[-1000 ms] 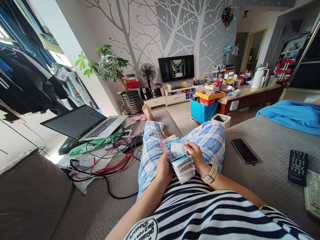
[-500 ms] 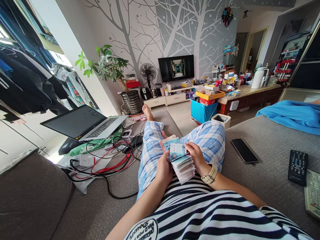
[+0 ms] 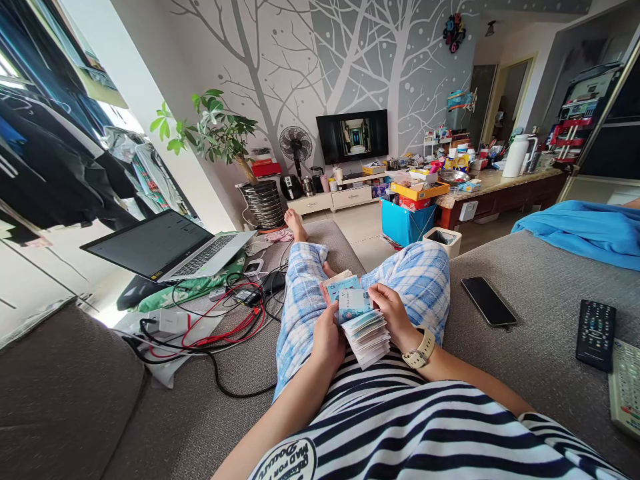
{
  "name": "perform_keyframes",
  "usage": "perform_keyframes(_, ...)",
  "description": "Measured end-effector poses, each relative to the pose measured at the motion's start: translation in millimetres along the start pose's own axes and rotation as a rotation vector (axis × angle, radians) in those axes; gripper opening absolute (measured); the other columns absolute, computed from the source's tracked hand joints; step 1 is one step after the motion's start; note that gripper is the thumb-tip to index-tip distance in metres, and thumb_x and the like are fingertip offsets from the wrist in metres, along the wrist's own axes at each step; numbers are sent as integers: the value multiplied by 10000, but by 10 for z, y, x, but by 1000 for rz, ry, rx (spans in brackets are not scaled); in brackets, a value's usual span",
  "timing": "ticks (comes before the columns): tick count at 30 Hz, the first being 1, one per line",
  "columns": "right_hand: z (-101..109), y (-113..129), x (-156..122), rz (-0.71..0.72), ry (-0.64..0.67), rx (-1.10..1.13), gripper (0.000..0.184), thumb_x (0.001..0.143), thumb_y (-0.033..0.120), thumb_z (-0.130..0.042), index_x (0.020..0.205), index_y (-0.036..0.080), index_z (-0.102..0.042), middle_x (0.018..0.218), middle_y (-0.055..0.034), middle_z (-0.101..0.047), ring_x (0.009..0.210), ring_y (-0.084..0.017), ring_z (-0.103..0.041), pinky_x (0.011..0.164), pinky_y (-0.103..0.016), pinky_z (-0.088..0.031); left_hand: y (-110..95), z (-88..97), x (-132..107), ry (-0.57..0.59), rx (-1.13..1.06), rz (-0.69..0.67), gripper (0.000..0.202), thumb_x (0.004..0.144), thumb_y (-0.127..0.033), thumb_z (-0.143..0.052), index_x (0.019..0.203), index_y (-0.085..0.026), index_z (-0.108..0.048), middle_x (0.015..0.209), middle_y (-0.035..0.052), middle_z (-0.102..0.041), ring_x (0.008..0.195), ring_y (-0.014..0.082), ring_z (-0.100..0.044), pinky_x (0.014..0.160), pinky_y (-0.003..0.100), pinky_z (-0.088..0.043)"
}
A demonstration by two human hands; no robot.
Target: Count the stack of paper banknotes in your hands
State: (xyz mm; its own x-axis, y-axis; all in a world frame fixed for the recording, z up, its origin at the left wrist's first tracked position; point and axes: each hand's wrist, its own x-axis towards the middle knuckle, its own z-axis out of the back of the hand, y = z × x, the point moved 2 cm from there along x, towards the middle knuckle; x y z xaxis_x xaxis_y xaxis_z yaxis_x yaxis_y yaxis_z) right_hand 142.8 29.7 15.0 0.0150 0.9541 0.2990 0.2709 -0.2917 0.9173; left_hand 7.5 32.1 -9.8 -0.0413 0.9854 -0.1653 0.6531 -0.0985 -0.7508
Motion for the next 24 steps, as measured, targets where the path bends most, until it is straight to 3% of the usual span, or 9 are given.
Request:
perform_keyframes(3, -2, 15, -6, 14, 1, -11, 319, 810, 452, -581, 637, 206, -475, 567, 45, -394, 526, -121, -345, 500, -261, -293, 8, 17, 9, -3, 5, 0, 216, 752, -226, -641, 936, -115, -664, 797, 60, -729, 651, 192, -682, 710, 336, -561)
perform_keyframes(24, -8, 0, -8, 5, 16, 71, 329, 810, 439, -611, 616, 207, -483, 554, 45, -415, 508, -117, -353, 496, -265, -285, -30, -70, -53, 21, -33, 13, 254, 769, -193, -595, 994, -100, -669, 944, 106, -743, 879, 258, -706, 842, 391, -552)
